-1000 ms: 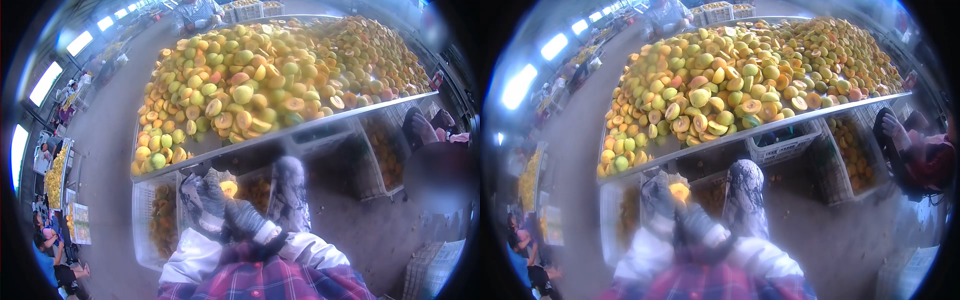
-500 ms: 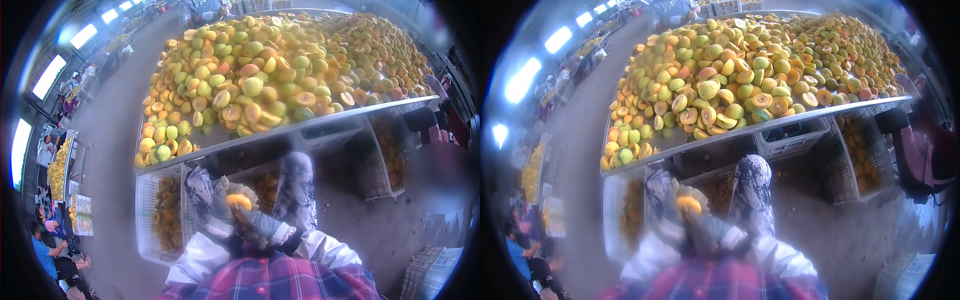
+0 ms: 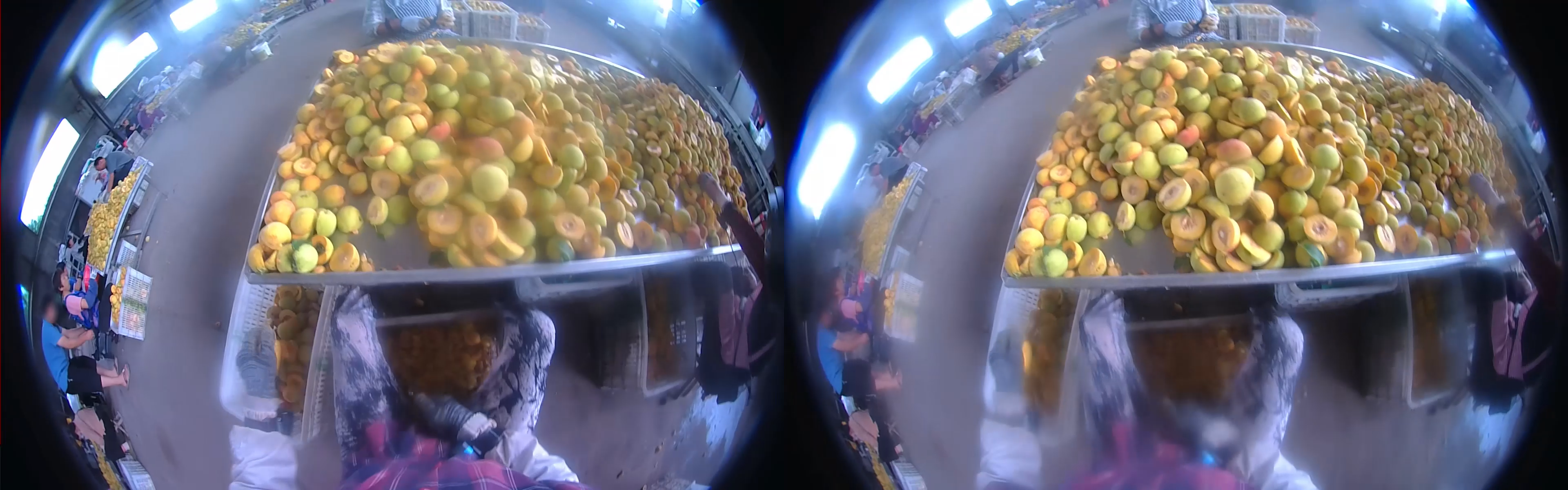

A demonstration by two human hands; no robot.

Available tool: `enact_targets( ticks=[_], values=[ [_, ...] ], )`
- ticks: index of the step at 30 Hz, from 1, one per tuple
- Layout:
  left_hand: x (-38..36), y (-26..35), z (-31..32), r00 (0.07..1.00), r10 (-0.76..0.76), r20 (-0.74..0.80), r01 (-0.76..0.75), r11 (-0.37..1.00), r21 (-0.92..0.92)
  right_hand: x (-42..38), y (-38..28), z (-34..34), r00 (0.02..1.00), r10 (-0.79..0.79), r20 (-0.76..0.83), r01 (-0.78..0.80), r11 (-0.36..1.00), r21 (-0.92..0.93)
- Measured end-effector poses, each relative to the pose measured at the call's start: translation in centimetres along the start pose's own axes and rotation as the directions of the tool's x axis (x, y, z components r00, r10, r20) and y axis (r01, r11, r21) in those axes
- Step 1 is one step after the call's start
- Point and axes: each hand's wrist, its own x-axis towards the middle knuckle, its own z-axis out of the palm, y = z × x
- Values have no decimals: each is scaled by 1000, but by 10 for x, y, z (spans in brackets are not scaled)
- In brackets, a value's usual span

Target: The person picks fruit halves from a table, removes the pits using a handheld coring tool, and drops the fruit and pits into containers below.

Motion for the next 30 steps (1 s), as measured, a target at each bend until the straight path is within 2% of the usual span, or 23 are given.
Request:
enact_targets(
  ticks=[1,2,4,6,8,10,11,12,13,14,16,17,18,20,21,22,23,24,25,26,28,29,30],
  values=[
    [25,-16,-13,827,550,-113,-369,684,630,5,6,-1,1000,14,-13,-14,1000,3],
    [51,-32,-25,442,882,164,-283,-36,958,9,10,-3,999,26,-27,-26,1000,5],
    [80,7,18,570,809,144,-370,95,924,16,15,-7,998,41,-57,-41,999,4],
    [93,55,106,498,830,252,-575,98,812,22,25,-12,994,49,-99,-49,999,-2],
    [140,71,167,432,762,482,-684,-72,725,26,35,-17,989,57,-137,-58,998,-4],
    [203,58,205,454,558,695,-689,-275,670,30,50,-24,982,63,-176,-62,998,10],
    [221,49,216,445,564,695,-691,-277,667,31,57,-27,979,65,-193,-63,998,15],
    [235,41,226,473,423,773,-727,-307,614,31,56,-27,976,68,-206,-66,998,16],
    [240,40,234,486,272,830,-764,-329,555,15,-5,-21,968,134,-215,-161,980,-116],
    [236,44,242,474,282,834,-767,-334,548,18,-7,-21,967,121,-225,-151,981,-120],
    [217,52,253,750,67,658,-646,-140,751,20,-1,-20,938,294,-183,-295,955,20],
    [206,51,251,697,209,686,-676,-126,726,25,13,-19,953,218,-210,-219,976,18],
    [197,51,250,687,216,694,-684,-128,718,27,26,-24,952,209,-222,-210,977,18],
    [160,64,244,732,370,572,-666,210,716,22,19,-28,964,23,-265,-47,995,-85],
    [160,57,238,701,445,558,-713,400,577,18,17,-26,959,-62,-275,27,991,-130],
    [150,51,232,703,433,564,-711,400,579,14,18,-23,949,-144,-281,96,980,-176],
    [138,46,227,747,390,539,-580,778,241,15,21,-25,939,-150,-308,84,973,-217],
    [125,42,222,778,332,534,-291,943,-162,16,21,-27,929,-160,-333,73,963,-260],
    [80,49,214,823,141,550,49,947,-316,10,4,-23,930,-158,-331,72,964,-257],
    [65,40,208,823,135,552,54,949,-312,1,-14,-19,912,-211,-352,92,940,-328],
    [34,31,200,813,24,582,256,883,-393,-10,-33,-18,891,-254,-377,95,915,-392],
    [8,29,200,873,-38,486,281,854,-438,-14,-36,-18,862,-327,-387,123,876,-466],
    [0,21,197,871,-52,489,294,852,-433,-17,-38,-17,831,-396,-390,143,831,-537]
  ],
)
